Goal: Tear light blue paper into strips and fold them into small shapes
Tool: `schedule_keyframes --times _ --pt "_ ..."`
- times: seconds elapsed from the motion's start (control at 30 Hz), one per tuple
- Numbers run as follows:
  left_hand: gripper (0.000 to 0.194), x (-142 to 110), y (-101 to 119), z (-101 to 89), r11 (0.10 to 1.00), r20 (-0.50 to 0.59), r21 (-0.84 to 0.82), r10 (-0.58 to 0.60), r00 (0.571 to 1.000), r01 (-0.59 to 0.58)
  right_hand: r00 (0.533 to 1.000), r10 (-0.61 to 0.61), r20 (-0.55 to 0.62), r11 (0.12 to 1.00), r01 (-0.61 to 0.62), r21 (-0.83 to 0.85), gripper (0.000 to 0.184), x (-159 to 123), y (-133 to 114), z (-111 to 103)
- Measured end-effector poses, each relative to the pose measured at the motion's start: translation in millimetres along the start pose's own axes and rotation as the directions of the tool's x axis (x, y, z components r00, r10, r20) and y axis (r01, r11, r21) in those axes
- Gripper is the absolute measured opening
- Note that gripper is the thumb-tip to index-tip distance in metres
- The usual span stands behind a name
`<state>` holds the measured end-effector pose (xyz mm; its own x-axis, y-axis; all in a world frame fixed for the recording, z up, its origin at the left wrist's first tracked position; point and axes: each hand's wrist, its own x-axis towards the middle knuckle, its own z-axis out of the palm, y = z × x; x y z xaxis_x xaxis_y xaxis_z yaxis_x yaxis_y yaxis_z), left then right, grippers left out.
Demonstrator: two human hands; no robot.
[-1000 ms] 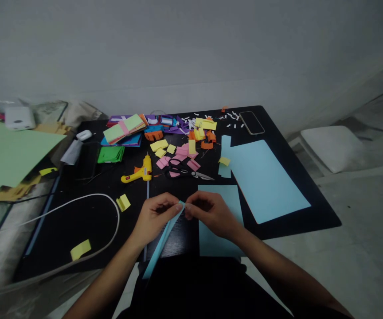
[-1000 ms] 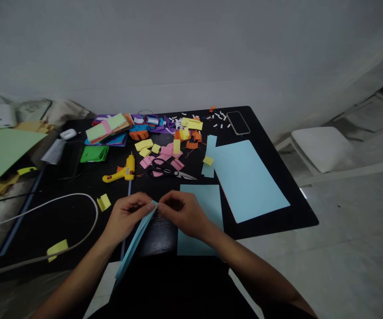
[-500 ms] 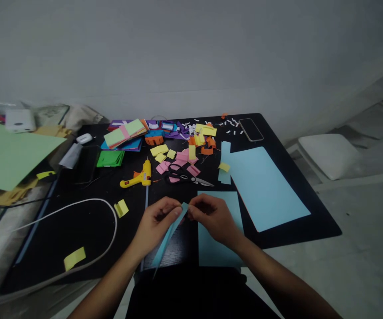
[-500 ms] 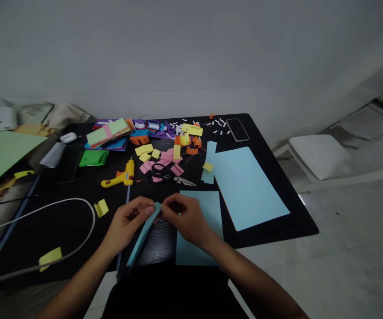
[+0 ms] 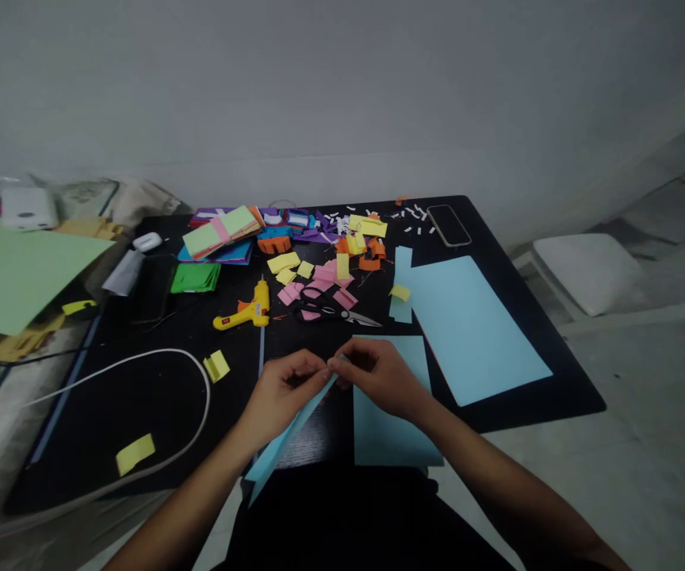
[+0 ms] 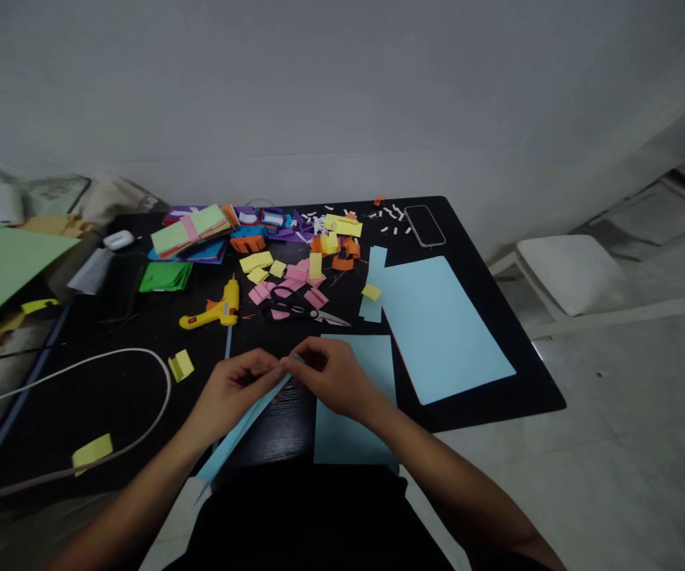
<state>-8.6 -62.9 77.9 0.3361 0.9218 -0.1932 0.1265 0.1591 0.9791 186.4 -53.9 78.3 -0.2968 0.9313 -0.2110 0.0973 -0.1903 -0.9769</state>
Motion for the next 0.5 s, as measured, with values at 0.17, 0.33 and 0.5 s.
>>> schedule_keyframes --times 0.17,0.33,0.5 --pt "0.029 -5 -9 -6.6 0.994 0.049 -0.012 -0.106 0.993 0.106 0.999 -0.004 -0.046 1.0 0.005 0.013 0.033 3 -2 -7" --pt "0.029 -11 -16 -23.7 0.989 0.115 0.066 -0.137 0.984 0.13 0.993 0.006 -0.122 0.999 0.001 0.054 0.037 1 0 -24" --pt "0.029 -10 -18 -40.8 0.986 0.087 0.115 -0.131 0.987 0.121 0.979 0.042 -0.202 0.994 -0.021 0.108 0.038 -4 6 -38"
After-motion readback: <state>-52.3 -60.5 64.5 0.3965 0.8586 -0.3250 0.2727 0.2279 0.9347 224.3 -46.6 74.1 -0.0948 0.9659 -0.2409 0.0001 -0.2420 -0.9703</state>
